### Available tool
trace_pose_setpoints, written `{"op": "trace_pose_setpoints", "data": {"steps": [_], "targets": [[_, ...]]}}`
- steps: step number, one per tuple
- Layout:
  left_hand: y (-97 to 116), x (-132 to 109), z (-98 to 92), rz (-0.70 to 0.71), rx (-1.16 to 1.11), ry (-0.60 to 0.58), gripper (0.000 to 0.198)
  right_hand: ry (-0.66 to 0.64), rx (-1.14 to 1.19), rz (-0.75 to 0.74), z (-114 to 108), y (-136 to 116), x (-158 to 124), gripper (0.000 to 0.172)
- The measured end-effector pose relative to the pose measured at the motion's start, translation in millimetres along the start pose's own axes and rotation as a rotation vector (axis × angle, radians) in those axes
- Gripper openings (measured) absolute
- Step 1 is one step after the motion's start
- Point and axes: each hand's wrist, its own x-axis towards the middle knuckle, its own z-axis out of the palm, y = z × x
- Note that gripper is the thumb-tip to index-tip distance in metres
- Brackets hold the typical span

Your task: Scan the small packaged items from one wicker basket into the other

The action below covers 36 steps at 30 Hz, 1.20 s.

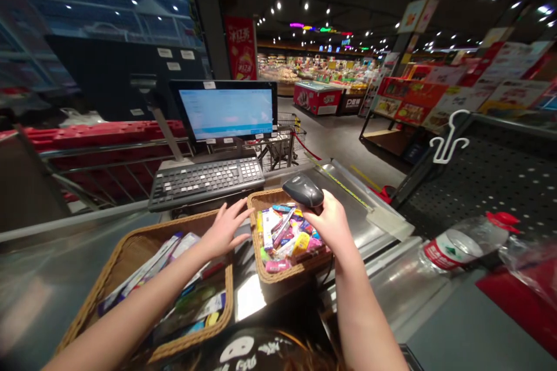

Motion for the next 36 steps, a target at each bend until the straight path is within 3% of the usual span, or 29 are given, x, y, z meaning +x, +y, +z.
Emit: {"op": "trace_pose_setpoints", "data": {"steps": [7,11,15,20,26,31,36], "targets": [[59.2,85.4,43.1,0.309,-0.04,-0.232,0.077,-0.014,-0.023,0.002,-10.3,25.7,5.5,0.021],[81.9,122.2,77.0,0.465,-0.016,-0.332,0.066,-0.019,0.016,0.004,-13.4,38.2,8.7,0.02],[89.8,143.1,105.2,0.533,0.004,-0.401,0.059,-0.027,0.037,0.026,-17.7,49.6,10.6,0.021],[86.2,149.8,127.3,0.567,-0.043,-0.401,0.056,-0.018,0.047,0.044,-21.7,64.8,13.6,0.022],[86.2,150.2,129.4,0.554,-0.13,-0.396,0.024,-0.017,0.046,0.036,-19.7,77.7,18.9,0.023],[86.1,149.9,118.8,0.515,-0.123,-0.375,0.027,-0.028,0.036,0.026,-18.6,77.9,21.6,0.022],[71.0,145.3,108.3,0.545,-0.1,-0.361,0.024,-0.033,0.03,0.029,-19.0,74.0,21.7,0.022]]}}
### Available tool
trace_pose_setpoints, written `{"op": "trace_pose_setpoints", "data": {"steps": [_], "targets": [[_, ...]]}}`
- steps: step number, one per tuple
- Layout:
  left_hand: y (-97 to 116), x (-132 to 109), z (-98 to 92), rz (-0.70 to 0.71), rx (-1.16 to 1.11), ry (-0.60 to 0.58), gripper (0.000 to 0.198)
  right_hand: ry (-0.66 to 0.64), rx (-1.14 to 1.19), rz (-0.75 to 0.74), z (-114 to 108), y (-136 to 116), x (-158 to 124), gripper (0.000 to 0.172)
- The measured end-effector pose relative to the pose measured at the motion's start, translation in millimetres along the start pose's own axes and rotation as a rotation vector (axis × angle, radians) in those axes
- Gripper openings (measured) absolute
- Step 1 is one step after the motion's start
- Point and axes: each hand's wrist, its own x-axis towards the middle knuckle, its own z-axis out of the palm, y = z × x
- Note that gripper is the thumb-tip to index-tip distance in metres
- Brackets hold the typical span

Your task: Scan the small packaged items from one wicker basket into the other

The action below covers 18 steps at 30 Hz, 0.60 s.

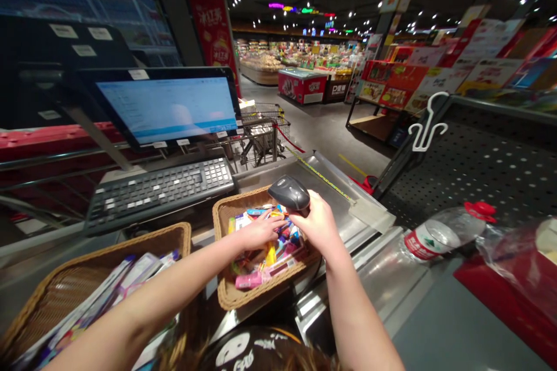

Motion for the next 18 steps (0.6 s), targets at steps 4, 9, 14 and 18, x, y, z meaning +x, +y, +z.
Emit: {"op": "trace_pose_setpoints", "data": {"steps": [4,9,14,18], "targets": [[-3.0,-10.0,0.3,-0.01,0.006,-0.064,0.018,0.0,-0.009,0.002,1.3,-5.0,-0.4,0.021],[-1.1,-10.6,5.4,-0.205,0.054,0.043,0.025,-0.002,0.014,-0.014,4.0,-9.0,-1.5,0.021],[-6.1,-17.8,4.0,-0.053,0.05,0.001,0.027,0.014,0.025,-0.027,4.3,-8.7,-4.1,0.021],[-8.1,-23.4,14.5,0.101,0.048,-0.154,0.087,0.021,0.035,-0.027,3.4,-8.5,-5.7,0.021]]}}
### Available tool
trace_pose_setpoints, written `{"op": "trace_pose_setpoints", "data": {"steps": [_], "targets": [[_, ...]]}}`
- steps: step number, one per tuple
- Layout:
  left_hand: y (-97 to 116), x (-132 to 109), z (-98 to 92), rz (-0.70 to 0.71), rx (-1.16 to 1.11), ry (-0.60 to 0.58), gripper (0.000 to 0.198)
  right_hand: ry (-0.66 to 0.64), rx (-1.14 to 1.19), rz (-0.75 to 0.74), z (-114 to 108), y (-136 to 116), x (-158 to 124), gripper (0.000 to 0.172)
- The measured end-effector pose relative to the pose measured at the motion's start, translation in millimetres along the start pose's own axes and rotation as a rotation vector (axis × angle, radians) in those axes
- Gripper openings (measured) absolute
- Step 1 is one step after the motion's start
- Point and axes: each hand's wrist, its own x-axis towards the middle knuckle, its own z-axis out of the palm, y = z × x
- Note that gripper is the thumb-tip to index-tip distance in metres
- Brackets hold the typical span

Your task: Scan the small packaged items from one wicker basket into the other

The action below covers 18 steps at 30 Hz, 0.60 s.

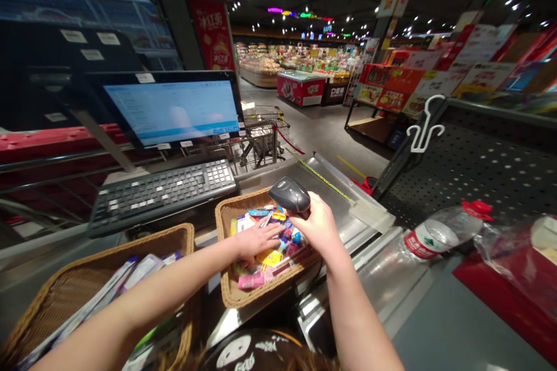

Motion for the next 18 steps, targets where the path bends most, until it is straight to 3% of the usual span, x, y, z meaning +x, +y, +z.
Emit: {"op": "trace_pose_setpoints", "data": {"steps": [3,8,10,14,18], "targets": [[1.2,5.2,10.8,0.043,0.02,-0.003,0.096,0.001,0.002,0.007,0.0,0.9,-0.7,0.019],[3.7,12.9,10.4,0.115,0.006,0.104,0.043,0.009,-0.021,0.009,0.5,3.9,-1.2,0.02],[6.0,13.5,5.3,0.12,-0.039,0.128,0.034,0.01,-0.031,0.01,0.5,4.5,-1.1,0.02],[10.5,14.1,-5.0,0.034,-0.127,0.099,0.028,0.016,-0.033,0.01,0.1,4.5,-0.8,0.019],[9.1,14.5,-10.9,-0.075,-0.146,0.136,0.035,0.014,-0.031,0.009,-0.1,4.2,-0.3,0.02]]}}
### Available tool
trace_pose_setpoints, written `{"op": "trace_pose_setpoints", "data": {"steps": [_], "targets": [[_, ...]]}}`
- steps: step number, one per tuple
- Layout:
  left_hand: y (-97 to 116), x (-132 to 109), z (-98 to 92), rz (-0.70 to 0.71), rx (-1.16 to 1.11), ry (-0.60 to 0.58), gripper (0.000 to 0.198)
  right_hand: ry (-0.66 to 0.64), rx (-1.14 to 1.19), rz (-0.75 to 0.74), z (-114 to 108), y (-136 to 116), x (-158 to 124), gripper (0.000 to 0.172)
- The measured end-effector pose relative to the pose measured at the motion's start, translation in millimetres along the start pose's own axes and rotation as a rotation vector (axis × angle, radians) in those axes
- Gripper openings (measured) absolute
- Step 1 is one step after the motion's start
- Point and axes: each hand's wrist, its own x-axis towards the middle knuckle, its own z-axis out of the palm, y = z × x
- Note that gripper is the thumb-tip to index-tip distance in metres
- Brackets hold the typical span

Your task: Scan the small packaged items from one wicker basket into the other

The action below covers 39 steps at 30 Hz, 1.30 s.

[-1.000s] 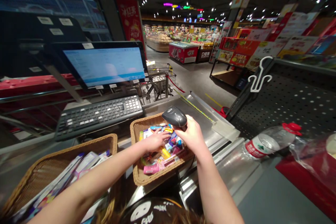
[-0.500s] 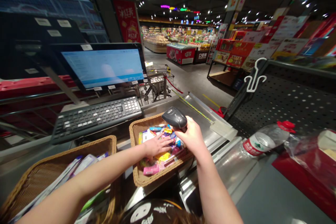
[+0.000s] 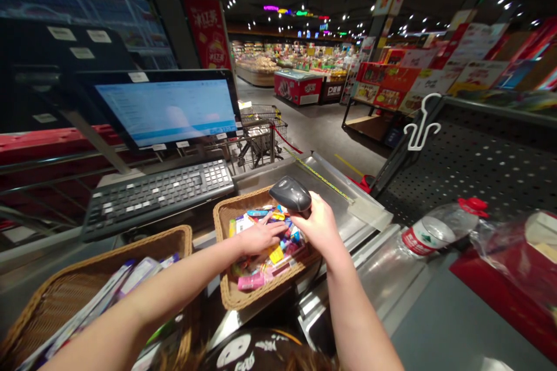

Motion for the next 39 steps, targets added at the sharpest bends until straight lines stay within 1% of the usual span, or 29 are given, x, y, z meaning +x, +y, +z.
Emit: {"op": "trace_pose_setpoints", "data": {"steps": [2,5,8,10,14,16,20,23,24,26,27,28,30,31,32,33,35,36,37,39], "targets": [[-2.6,-0.5,-1.4,-0.041,0.011,0.006,0.035,0.002,-0.005,-0.002,-0.2,-0.2,0.1,0.018],[-6.9,-2.0,-1.0,-0.056,0.037,-0.003,0.029,0.003,-0.006,0.002,-0.3,-0.4,0.1,0.015],[-10.0,-1.4,1.3,-0.106,0.055,0.029,0.024,0.008,0.012,0.019,0.7,0.5,0.0,0.017],[-11.5,0.7,2.8,-0.171,0.065,0.047,0.023,0.009,0.028,0.03,1.7,1.3,-0.1,0.02],[-13.1,5.6,5.3,-0.344,0.092,0.082,0.03,-0.006,0.043,0.038,3.2,1.4,0.2,0.018],[-13.3,6.9,7.2,-0.369,0.106,0.097,0.036,-0.013,0.033,0.031,3.3,1.0,0.6,0.016],[-13.5,8.6,11.3,-0.367,0.183,0.148,0.039,-0.021,0.023,0.02,3.7,0.7,1.8,0.016],[-12.5,10.4,11.3,-0.371,0.25,0.192,0.038,-0.013,0.028,0.023,4.3,0.4,2.4,0.017],[-11.7,10.5,10.3,-0.353,0.247,0.199,0.038,-0.009,0.027,0.024,4.3,0.3,2.3,0.017],[-9.4,8.7,7.1,-0.27,0.216,0.198,0.038,-0.005,0.029,0.027,3.9,0.2,1.9,0.017],[-8.3,7.0,5.4,-0.217,0.197,0.188,0.041,-0.003,0.033,0.028,3.5,0.4,1.5,0.017],[-7.5,4.8,4.1,-0.164,0.181,0.168,0.048,0.0,0.035,0.028,3.2,0.9,1.0,0.017],[-7.3,0.6,3.1,-0.09,0.163,0.099,0.071,0.004,0.037,0.029,2.5,2.5,-0.1,0.018],[-8.0,-0.9,3.8,-0.081,0.161,0.068,0.076,0.007,0.036,0.028,2.4,3.5,-0.5,0.018],[-9.1,-1.5,5.0,-0.094,0.162,0.054,0.073,0.008,0.034,0.028,2.2,4.6,-0.9,0.019],[-10.7,-1.3,6.7,-0.125,0.162,0.058,0.062,0.009,0.035,0.031,2.1,5.6,-1.1,0.019],[-14.4,1.4,9.9,-0.208,0.149,0.107,0.031,0.012,0.044,0.039,1.5,6.9,-1.1,0.02],[-16.3,3.2,10.9,-0.239,0.135,0.132,0.02,0.012,0.05,0.041,0.9,7.1,-1.0,0.021],[-18.0,4.8,11.2,-0.253,0.119,0.146,0.015,0.01,0.057,0.041,0.1,7.0,-0.8,0.023],[-20.5,6.6,9.8,-0.255,0.092,0.147,0.013,0.01,0.066,0.038,-1.7,5.9,-0.4,0.024]]}}
